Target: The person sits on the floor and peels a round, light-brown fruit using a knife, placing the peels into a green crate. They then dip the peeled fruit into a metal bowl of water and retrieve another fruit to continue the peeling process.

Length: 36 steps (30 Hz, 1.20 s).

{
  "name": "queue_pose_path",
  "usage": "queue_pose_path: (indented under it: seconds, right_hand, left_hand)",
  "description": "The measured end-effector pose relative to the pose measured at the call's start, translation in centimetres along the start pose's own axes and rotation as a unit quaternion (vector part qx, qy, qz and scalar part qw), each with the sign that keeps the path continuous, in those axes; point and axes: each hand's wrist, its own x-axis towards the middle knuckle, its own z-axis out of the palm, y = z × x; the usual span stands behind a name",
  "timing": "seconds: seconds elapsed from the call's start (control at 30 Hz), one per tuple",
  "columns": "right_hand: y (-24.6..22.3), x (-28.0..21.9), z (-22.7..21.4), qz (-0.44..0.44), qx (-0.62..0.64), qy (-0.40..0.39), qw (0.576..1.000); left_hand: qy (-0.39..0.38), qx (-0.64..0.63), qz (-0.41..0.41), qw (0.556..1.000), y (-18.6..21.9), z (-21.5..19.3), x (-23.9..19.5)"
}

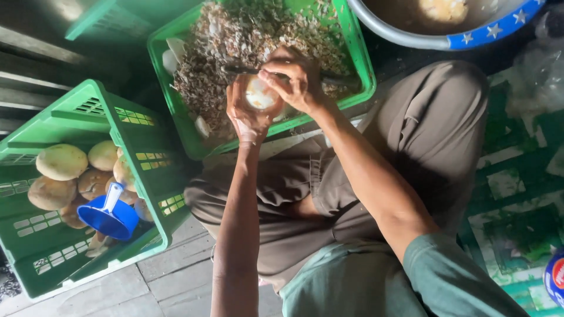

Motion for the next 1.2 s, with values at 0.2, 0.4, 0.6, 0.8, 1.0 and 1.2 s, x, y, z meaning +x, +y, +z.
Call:
queue_pose_path:
  seconds: [0.2,0.4,0.6,0.8,1.0,1.2]
  right_hand:
    - [-2.7,-0.7,-0.1,-0.038,-0.024,-0.033,0.998]
    - [-3.7,-0.3,0.0,0.018,0.065,-0.011,0.998]
    - [0.5,-1.1,1.1,0.026,0.099,0.022,0.994]
    - [-1.4,-0.5,-0.2,0.132,0.165,0.026,0.977]
    - [0.1,-0.1,0.1,0.069,0.059,0.047,0.995]
    - [0.0,0.2,-0.6,0.192,0.073,0.002,0.979]
  left_hand:
    - [-0.015,0.02,0.079,0.997,-0.8,-0.3,-1.2]
    - [0.001,-0.033,0.004,0.999,0.7,-0.8,-1.1]
    - [0.004,-0.029,-0.022,0.999,0.0,0.2,-0.7]
    - [0.006,-0.041,-0.02,0.999,1.5,-0.4,-0.1]
    - [-0.012,-0.032,0.014,0.999,2.4,-1.2,-0.1]
    - [-0.011,-0.078,-0.003,0.997,1.6,-0.9,0.2]
